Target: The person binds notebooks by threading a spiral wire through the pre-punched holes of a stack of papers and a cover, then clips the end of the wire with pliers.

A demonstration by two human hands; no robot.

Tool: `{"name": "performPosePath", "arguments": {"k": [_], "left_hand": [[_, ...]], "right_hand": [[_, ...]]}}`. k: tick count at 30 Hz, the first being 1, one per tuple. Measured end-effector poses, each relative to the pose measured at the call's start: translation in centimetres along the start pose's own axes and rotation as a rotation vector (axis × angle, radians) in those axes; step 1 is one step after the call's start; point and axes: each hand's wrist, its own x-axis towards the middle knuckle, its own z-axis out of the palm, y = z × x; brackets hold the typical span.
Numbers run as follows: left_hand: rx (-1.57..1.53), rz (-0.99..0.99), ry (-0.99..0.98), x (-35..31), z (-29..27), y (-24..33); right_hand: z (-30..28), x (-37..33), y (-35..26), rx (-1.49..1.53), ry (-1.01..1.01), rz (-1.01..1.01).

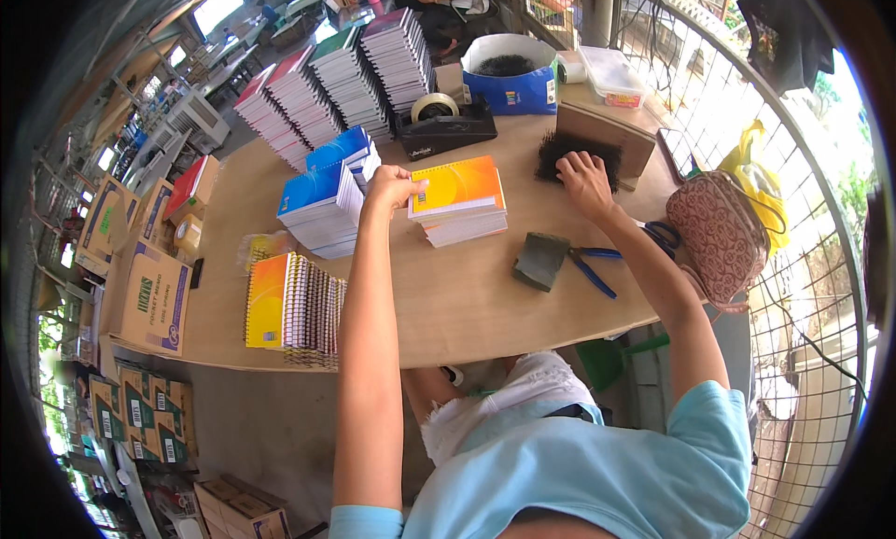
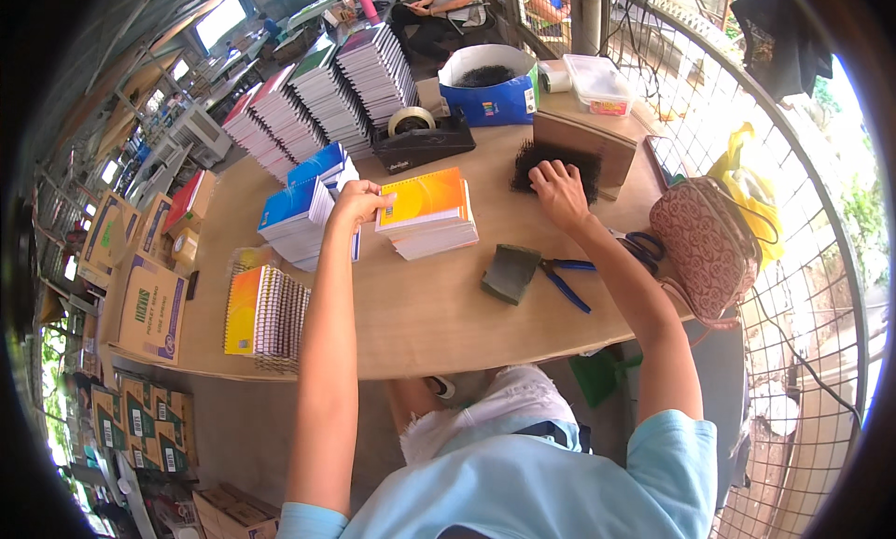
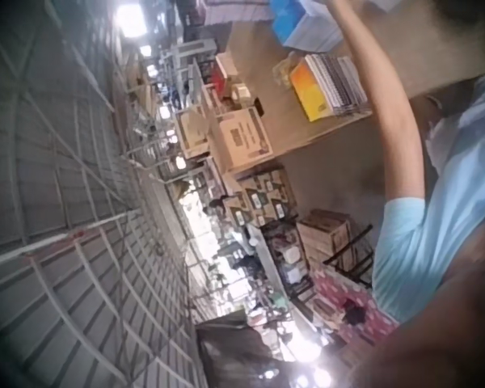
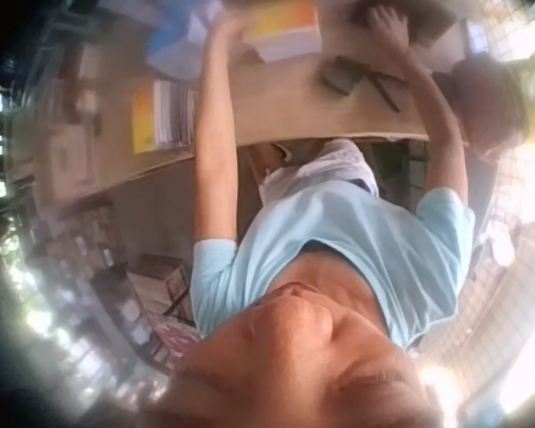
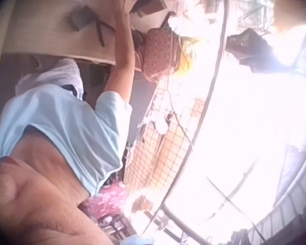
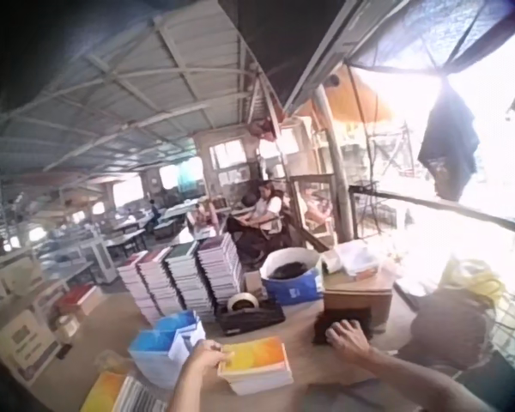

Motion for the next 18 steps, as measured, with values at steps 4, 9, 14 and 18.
{"name": "performPosePath", "arguments": {"k": [4,9,14,18], "left_hand": [[0.127,0.003,0.087,0.5,0.1,0.0],[0.305,0.267,0.362,-3.8,0.2,2.9],[0.091,0.787,0.442,-18.0,1.5,1.9],[0.25,0.745,0.4,-24.6,4.7,-6.2]], "right_hand": [[-0.7,0.2,0.5,0.018,0.031,0.029],[-2.6,0.8,2.2,0.108,0.064,-0.082],[-11.7,1.6,-0.3,0.208,-0.007,-0.053],[-15.0,-0.2,-7.4,0.624,-0.175,0.125]]}}
